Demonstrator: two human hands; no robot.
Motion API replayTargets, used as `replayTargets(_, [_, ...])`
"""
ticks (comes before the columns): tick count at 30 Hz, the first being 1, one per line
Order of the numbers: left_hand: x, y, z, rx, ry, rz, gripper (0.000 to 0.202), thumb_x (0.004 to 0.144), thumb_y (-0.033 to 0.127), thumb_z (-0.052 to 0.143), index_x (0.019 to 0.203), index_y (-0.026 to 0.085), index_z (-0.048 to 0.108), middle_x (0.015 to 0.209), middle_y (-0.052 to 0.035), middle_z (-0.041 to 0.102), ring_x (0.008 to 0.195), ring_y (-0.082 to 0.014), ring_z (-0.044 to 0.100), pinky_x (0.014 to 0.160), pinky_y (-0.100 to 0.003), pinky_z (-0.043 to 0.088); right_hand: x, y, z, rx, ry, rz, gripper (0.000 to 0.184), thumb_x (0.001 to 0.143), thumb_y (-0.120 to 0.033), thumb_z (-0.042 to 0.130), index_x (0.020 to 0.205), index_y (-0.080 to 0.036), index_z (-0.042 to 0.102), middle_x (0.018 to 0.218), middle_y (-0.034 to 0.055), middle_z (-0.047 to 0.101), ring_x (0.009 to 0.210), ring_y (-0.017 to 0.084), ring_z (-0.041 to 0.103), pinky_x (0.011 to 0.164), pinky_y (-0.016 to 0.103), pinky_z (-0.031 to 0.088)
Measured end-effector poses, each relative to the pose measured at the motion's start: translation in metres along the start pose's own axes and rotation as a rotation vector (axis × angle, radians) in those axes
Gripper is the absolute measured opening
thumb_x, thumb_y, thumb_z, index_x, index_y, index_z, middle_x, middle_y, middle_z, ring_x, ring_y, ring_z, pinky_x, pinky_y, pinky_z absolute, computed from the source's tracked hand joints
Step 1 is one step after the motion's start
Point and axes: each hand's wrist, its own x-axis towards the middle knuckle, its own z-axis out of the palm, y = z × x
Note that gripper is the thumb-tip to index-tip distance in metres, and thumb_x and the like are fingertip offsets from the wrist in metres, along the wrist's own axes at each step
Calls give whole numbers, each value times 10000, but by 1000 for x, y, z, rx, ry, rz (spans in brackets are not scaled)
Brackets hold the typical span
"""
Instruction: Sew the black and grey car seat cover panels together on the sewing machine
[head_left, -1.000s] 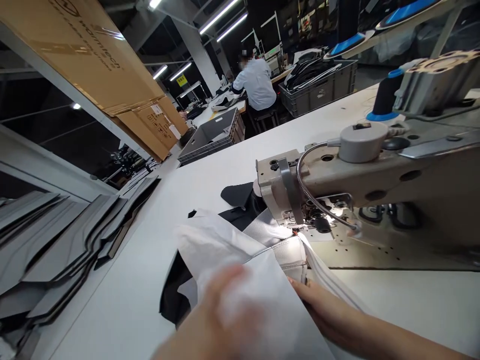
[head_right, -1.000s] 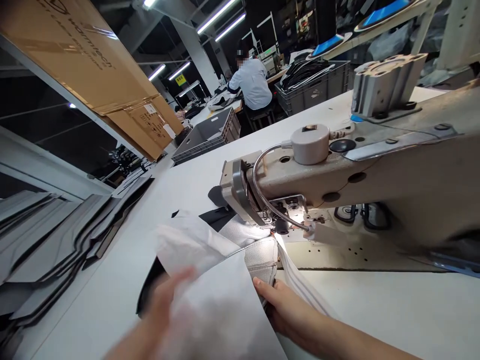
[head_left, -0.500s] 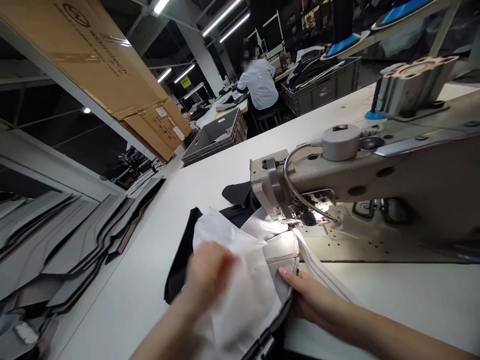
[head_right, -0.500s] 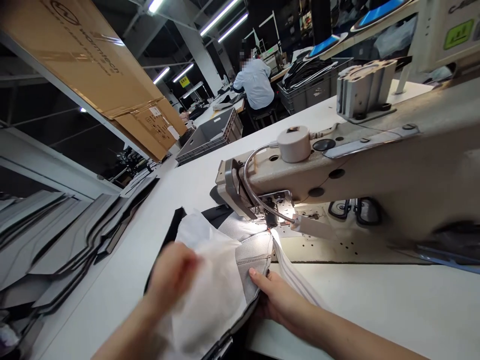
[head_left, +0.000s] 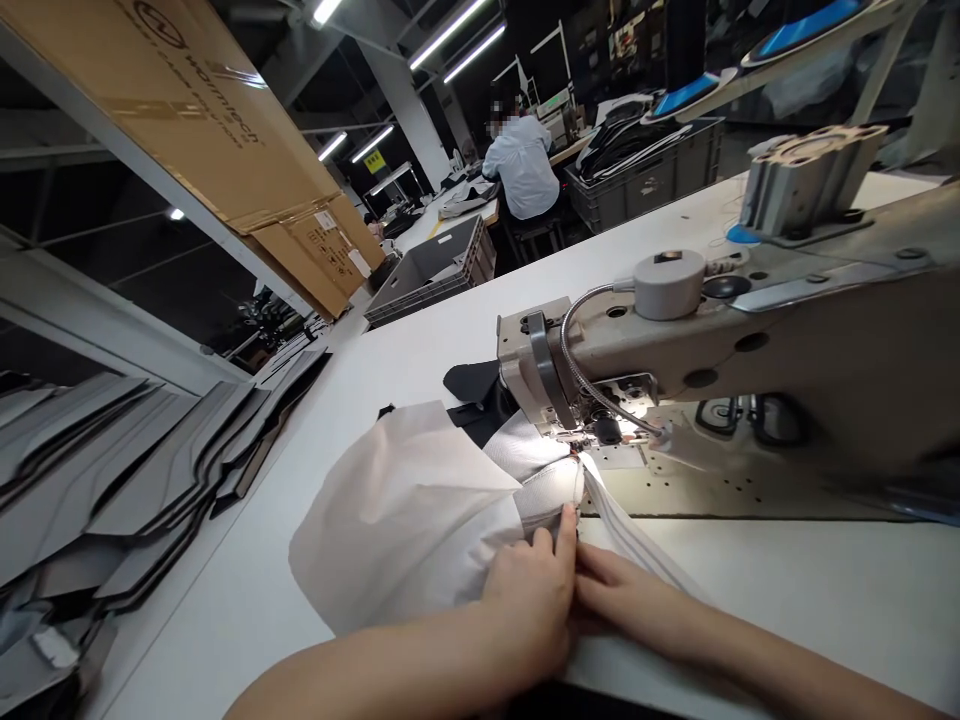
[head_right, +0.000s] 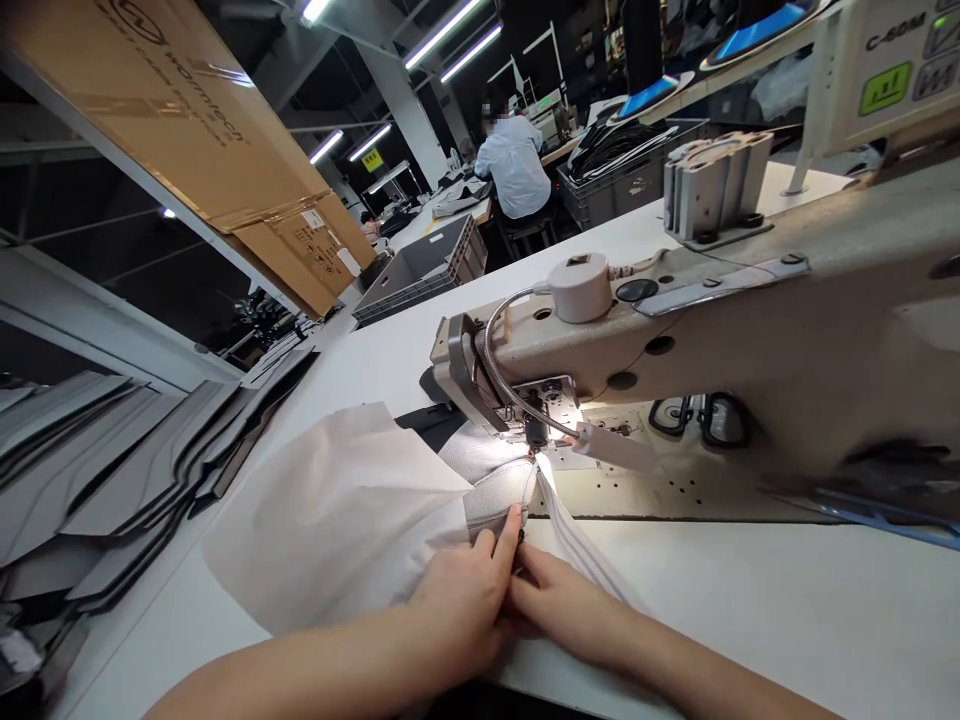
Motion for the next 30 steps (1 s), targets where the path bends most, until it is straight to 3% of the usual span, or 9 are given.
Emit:
replayTargets(5, [9,-27,-17,-86,-84,27,943,717,121,532,1491,118,-6,1052,-183,619,911,-361,617,746,-478,528,-38,-2,-40,-853,1,-98,212,844,-309,491,927,-275,683,772,34,661,699,194,634,637,286,467])
replayTargets(8, [7,-38,-23,-420,-150,121,896,740,156,465,1498,184,-14,1108,-163,601,920,-319,622,754,-428,530,-30,6,-69,-1071,283,-263,334,897,-297,413,1158,-323,620,798,29,630,651,162,614,557,252,446])
replayTargets(10, [10,-41,-23,-784,-311,147,948,705,153,454,1489,252,-71,1099,-122,586,726,-227,645,634,-347,541,-13,16,-85,-1182,417,-370,415,896,-259,393,1278,-313,546,766,28,581,622,151,585,524,240,436])
replayTargets(14, [23,-39,-12,-1201,-513,180,1031,618,101,422,1473,291,-123,962,-56,574,444,-116,554,431,-246,469,18,37,-103,-1278,432,-451,460,895,-172,339,1317,-214,517,832,59,592,622,146,577,509,238,434])
replayTargets(17, [29,-37,-5,-1149,-484,162,1012,626,105,416,1477,326,-87,1094,-103,576,435,-119,562,410,-248,466,26,41,-104,-1278,499,-403,405,916,-214,360,1274,-151,537,925,93,622,691,169,603,524,246,439])
replayTargets(22, [26,-38,-2,-1088,-420,188,965,670,147,429,1469,391,-54,1309,-135,469,433,-103,549,385,-252,460,24,33,-91,-1388,319,-373,639,784,-50,371,1380,-271,433,786,25,557,579,135,553,475,226,382])
replayTargets(25, [22,-40,-1,-1049,-345,212,932,702,167,425,1473,377,-55,1280,-136,484,413,-80,504,364,-247,446,23,32,-83,-1443,355,-417,637,778,-42,355,1392,-203,419,760,36,550,557,151,525,470,249,377])
replayTargets(28, [19,-42,0,-954,-254,253,878,737,164,414,1494,288,-13,1127,-111,585,525,-120,565,498,-264,508,21,36,-81,-1381,382,-488,641,777,-51,348,1413,-126,368,780,63,585,635,172,542,538,267,435])
replayTargets(30, [19,-41,0,-869,-161,284,846,745,169,422,1502,234,52,1124,-106,603,756,-190,630,692,-304,538,21,38,-82,-1325,349,-474,621,771,-62,360,1384,-143,418,813,71,625,702,179,577,589,270,463])
